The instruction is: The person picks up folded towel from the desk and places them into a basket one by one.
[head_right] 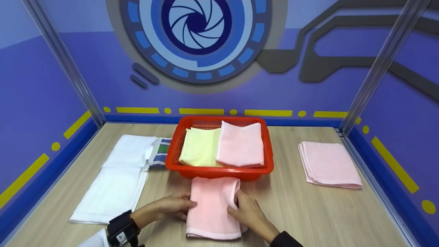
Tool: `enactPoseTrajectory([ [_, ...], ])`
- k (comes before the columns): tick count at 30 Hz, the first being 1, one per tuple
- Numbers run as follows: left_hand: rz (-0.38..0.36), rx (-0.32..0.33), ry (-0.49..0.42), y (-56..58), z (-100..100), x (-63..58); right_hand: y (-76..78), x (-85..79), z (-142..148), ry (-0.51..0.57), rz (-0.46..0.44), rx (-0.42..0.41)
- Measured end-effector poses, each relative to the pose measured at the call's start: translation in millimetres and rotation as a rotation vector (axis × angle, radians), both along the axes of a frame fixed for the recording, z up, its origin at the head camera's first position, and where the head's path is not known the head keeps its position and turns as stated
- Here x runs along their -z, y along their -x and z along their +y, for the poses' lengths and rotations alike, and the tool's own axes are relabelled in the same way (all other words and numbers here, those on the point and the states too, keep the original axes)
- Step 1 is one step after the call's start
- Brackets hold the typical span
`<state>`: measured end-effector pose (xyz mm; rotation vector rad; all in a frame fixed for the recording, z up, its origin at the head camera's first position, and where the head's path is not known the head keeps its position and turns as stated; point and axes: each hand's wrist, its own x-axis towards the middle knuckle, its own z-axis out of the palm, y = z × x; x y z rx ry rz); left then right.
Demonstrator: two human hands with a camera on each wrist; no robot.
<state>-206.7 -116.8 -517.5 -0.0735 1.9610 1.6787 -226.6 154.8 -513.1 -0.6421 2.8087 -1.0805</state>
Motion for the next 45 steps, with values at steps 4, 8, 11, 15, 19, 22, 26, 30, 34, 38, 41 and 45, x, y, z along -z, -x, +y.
enactPoseTrajectory([
  [4, 0.016, 0.006, -0.003, -1.3, 0.8, -1.1, 2.8, 2.6, -3.4, 0.034, -0.018, -0.020],
  [8, 0.036, 0.008, 0.001, -1.2, 0.6, -1.2, 3.0, 1.8, -3.3, 0.151, -0.155, -0.028],
  [11, 0.041, -0.002, 0.005, -1.2, -0.8, -0.5, 2.4, 0.4, -2.7, 0.261, -0.302, 0.016],
  [15, 0.039, -0.032, 0.007, -0.1, -1.4, -0.7, 4.5, -0.7, -0.6, 0.322, -0.395, 0.115],
  [19, 0.027, -0.068, -0.008, 0.4, 1.2, -0.6, 4.4, -0.8, 1.9, 0.347, -0.450, 0.123],
  [22, 0.036, -0.081, 0.001, 0.9, 3.5, -2.4, 2.4, -3.0, 3.5, 0.386, -0.481, 0.058],
  [26, 0.088, -0.048, 0.039, -1.8, -0.7, -12.1, -2.7, -11.7, 5.5, 0.398, -0.415, -0.011],
  [30, 0.095, 0.041, 0.016, -9.4, -12.8, -32.3, -10.1, -30.9, 9.1, 0.410, -0.395, -0.065],
  [34, 0.112, 0.127, -0.039, -12.8, -28.4, -61.6, -12.4, -58.9, 10.6, 0.486, -0.449, -0.141],
  [38, 0.192, 0.106, -0.069, -7.5, -39.4, -92.2, -3.2, -90.0, 8.3, 0.498, -0.429, -0.173],
  [41, 0.308, 0.012, -0.006, 6.5, -44.3, -112.0, 14.5, -112.3, -0.2, 0.457, -0.385, -0.142],
  [45, 0.432, -0.138, 0.073, 40.7, -49.5, -129.4, 54.3, -135.2, -21.8, 0.436, -0.374, -0.062],
])
